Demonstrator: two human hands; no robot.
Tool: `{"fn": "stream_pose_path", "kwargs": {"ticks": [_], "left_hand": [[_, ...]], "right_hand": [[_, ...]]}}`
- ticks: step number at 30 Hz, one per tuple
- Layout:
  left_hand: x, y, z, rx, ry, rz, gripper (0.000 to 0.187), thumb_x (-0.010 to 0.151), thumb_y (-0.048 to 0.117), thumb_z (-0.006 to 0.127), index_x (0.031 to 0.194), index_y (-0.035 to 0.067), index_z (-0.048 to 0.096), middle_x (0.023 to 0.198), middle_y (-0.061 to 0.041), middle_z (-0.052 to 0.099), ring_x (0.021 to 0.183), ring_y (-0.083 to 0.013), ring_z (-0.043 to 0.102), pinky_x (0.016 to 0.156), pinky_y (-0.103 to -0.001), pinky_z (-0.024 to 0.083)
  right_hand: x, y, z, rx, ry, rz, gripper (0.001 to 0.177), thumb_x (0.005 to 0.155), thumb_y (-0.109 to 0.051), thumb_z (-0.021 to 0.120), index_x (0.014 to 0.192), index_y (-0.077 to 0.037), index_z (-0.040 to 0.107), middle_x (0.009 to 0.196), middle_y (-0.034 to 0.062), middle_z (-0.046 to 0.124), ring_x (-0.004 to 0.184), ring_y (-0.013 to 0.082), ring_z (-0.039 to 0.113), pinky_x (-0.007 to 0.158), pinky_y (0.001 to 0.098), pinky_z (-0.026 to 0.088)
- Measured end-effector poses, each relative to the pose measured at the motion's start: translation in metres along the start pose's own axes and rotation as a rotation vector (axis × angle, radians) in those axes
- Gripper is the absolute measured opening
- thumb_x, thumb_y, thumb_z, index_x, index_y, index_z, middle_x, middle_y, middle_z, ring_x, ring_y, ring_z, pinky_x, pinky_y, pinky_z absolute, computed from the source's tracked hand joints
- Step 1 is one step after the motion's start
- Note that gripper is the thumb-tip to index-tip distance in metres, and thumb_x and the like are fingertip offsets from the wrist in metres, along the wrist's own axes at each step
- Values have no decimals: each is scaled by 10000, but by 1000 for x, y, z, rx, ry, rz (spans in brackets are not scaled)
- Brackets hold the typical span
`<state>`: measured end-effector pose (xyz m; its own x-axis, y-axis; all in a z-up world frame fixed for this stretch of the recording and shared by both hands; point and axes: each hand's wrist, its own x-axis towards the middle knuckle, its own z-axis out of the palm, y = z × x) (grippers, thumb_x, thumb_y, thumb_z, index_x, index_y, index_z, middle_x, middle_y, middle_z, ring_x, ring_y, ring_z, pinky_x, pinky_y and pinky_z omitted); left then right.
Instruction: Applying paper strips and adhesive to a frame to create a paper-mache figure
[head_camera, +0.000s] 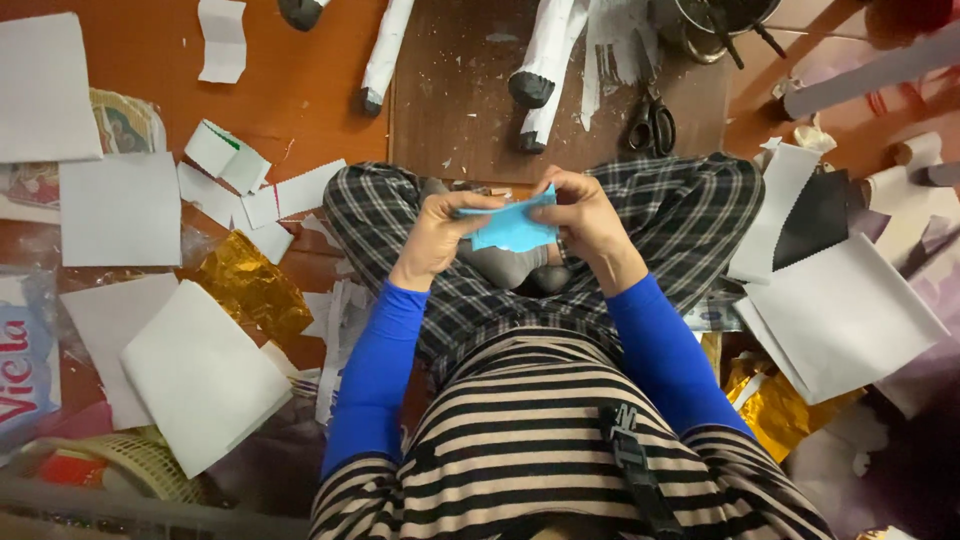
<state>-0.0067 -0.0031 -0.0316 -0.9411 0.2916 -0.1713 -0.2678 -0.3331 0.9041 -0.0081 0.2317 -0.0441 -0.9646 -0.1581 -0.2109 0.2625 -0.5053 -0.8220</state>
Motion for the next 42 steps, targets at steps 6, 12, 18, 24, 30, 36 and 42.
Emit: {"fn": "stream_pose_path", "kwargs": {"ticks": [6,12,18,24,30,36,42], "left_hand": [[-7,20,10,-174,-64,-182,394,870,-96,807,1250,7,784,1290,-90,803,1048,-168,801,841,-289,666],[-2,-44,-28,-166,-3,-240,374,836,2,898,1196,-14,797,1093,-49,769,869,-127,766,757,-270,685],[30,-70,-50,-83,61,-170,572,755,-132,900,1304,-45,762,1087,-87,769,875,-200,786,653,-387,723],[23,-57,-109,164,225,-99,470,757,-93,932,1209,-10,831,1054,-136,820,848,-192,760,665,-389,709],[19,-70,-133,-27,343,-120,444,784,-201,838,1204,-75,768,990,-207,798,784,-292,805,617,-445,735],[27,-81,-139,-166,408,-77,497,809,-193,813,1275,-39,737,1035,-196,788,810,-283,803,630,-431,735],[29,-104,-149,-187,501,-16,510,795,-198,820,1270,-39,724,1128,-185,738,850,-285,770,660,-412,732]], "right_hand": [[7,-4,-8,-267,-126,-155,71,828,68,878,848,36,818,933,48,488,709,93,478,557,169,372],[27,27,-30,-535,-176,-207,319,696,271,564,766,53,785,961,101,536,451,153,610,340,243,467],[47,22,-25,-675,-347,-315,346,722,279,587,878,31,770,989,91,536,767,230,638,451,316,588],[71,-75,-13,-862,-564,-385,142,998,5,701,1087,-35,804,1234,218,748,1129,446,730,953,554,572],[163,-23,-91,-1569,58,-583,1052,804,27,875,1710,-223,401,1634,281,361,1270,521,648,835,589,699],[187,-41,-37,-1588,-114,-624,1035,674,2,768,1629,-323,539,1706,303,321,1119,576,715,829,638,649],[197,-97,34,-1124,-110,-903,512,894,-67,885,1379,-84,722,1611,330,487,1451,596,506,1179,678,433]]}}
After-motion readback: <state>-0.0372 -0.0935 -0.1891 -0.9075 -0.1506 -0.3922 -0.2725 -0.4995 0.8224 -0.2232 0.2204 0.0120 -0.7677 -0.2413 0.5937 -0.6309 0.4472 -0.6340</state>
